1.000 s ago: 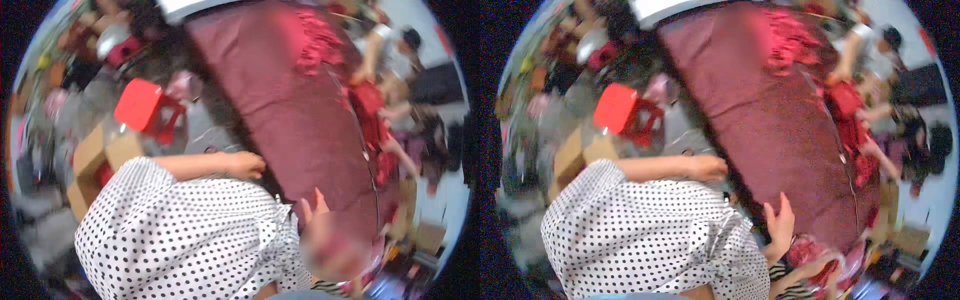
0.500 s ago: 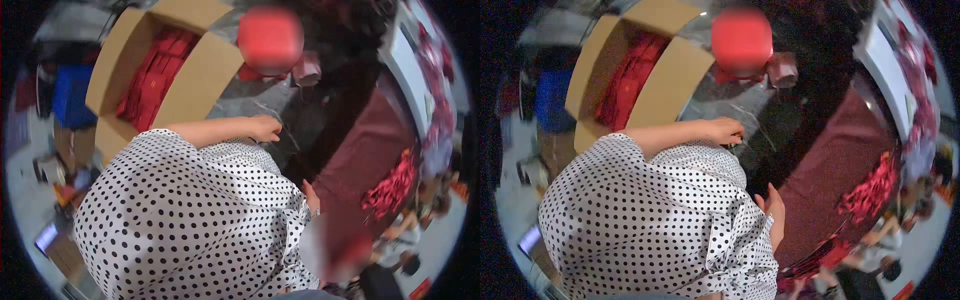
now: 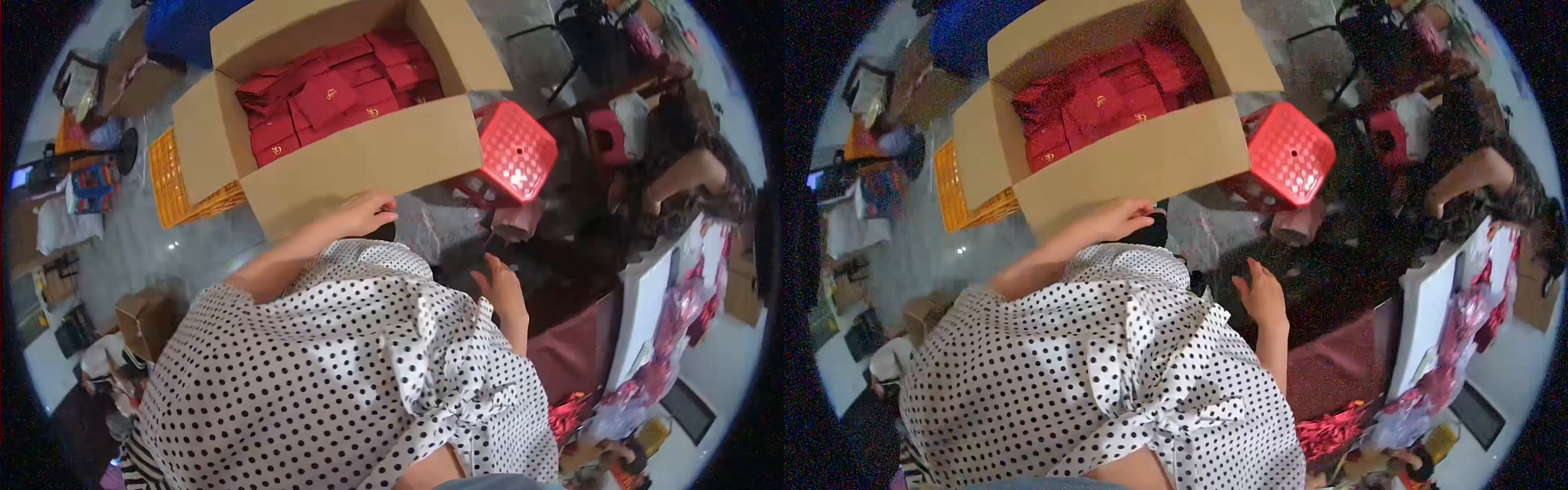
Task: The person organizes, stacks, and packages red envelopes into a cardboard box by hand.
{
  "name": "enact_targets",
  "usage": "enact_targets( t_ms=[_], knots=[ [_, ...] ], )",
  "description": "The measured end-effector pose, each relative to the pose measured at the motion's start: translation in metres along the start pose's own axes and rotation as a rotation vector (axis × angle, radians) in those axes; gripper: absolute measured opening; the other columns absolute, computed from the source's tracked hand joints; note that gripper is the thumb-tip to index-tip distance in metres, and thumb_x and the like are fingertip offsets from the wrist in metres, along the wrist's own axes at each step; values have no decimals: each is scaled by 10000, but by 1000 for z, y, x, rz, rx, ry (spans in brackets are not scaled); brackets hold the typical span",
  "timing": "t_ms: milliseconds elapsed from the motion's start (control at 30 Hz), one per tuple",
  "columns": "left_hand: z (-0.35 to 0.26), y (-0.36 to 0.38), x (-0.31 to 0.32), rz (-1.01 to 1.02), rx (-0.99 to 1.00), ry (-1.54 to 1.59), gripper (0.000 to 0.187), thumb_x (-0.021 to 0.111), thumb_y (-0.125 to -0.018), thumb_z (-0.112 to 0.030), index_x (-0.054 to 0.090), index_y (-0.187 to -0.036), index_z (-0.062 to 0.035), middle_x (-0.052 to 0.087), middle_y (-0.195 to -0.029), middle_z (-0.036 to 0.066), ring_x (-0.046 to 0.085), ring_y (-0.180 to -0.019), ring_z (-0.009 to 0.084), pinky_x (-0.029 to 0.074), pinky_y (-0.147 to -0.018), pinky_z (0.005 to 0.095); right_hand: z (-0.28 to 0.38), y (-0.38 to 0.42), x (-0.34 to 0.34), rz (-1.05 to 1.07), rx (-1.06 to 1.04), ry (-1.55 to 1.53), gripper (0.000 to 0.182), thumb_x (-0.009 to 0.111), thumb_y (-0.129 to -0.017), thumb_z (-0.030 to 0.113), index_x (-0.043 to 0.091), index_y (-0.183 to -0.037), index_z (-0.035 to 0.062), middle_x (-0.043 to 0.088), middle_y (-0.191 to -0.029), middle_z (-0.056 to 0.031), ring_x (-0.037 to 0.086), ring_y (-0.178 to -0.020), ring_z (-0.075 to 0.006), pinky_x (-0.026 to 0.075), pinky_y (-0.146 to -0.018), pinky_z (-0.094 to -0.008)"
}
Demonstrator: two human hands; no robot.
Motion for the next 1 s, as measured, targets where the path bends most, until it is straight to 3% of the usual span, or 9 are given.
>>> enact_targets(
  t_ms=[133, 233, 300, 533, 633, 767, 833, 900, 1000],
  knots=[
    [63, -15, 23, -243, -104, 359, 222, 595, -850, -176, 595, -976, 6, 630, -865, 77, 586, -793, 151, 478, -710, 298, 20, -66, -16, 95, -112, -73, 359, 634, -805, 197, 539, -1074, -20, 619, -907, -204, 603, -811, -361, 481, -698, -395],
    [66, -17, -2, -283, -186, 586, 229, 567, -881, -191, 578, -1005, 1, 599, -880, 31, 527, -808, 102, 451, -743, 265, 38, -136, -28, 71, -101, -298, 285, 591, -853, 157, 547, -1060, -33, 632, -793, -146, 597, -713, -186, 473, -649, -314],
    [71, -26, -17, -290, -191, 723, 227, 557, -891, -198, 575, -1017, -10, 603, -896, 29, 540, -821, 101, 454, -745, 262, 70, -191, -46, -7, -171, -276, 294, 587, -864, 184, 554, -1064, -29, 643, -788, -134, 601, -737, -169, 478, -661, -312],
    [123, -71, -27, -717, -287, 1216, 208, 583, -881, -220, 585, -993, -45, 629, -910, 23, 578, -818, 115, 461, -721, 257, 89, -391, -38, 34, -404, -41, 349, 550, -882, 266, 550, -1061, -33, 628, -927, -204, 614, -865, -342, 485, -725, -381],
    [101, -128, 11, -701, -238, 1846, 172, 629, -849, -203, 611, -959, -72, 623, -866, 14, 572, -787, 117, 469, -706, 266, 96, -466, -18, 38, -515, 193, 402, 507, -894, 322, 532, -1094, -26, 614, -934, -238, 589, -881, -399, 479, -759, -427],
    [87, -200, 17, -533, -247, 2009, 232, 632, -843, -184, 580, -1025, -49, 599, -965, 65, 568, -916, 188, 462, -875, 329, 122, -564, 10, 96, -590, 352, 464, 436, -910, 385, 537, -1094, -29, 592, -950, -285, 572, -908, -428, 471, -798, -454],
    [99, -229, 19, -613, -421, 2127, 219, 700, -793, -256, 540, -763, -110, 489, -718, -14, 476, -693, 116, 421, -763, 239, 143, -593, 24, 102, -657, 324, 479, 437, -910, 379, 519, -1105, -51, 582, -967, -301, 573, -911, -432, 472, -796, -459],
    [135, -265, 33, -582, -504, 2149, 446, 782, -695, -321, 471, -920, -94, 458, -861, 6, 439, -796, 139, 375, -917, 356, 162, -625, 50, 170, -823, 427, 576, 414, -910, 432, 470, -1181, -73, 541, -1093, -308, 535, -1027, -419, 435, -893, -442],
    [149, -288, 32, -602, -688, 2141, 757, 814, -634, -376, 384, -1189, -91, 437, -1179, 29, 384, -1100, 177, 273, -1024, 493, 176, -660, 83, 343, -609, 485, 790, 279, -884, 595, 312, -1323, -61, 369, -1313, -274, 361, -1236, -367, 284, -1043, -399]
  ],
)
Point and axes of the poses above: each hand's wrist, its own y-axis away from the middle knuckle, its own x-axis out of the palm, z = x × y, the point moved 6 cm from there along -y, towards the middle knuckle
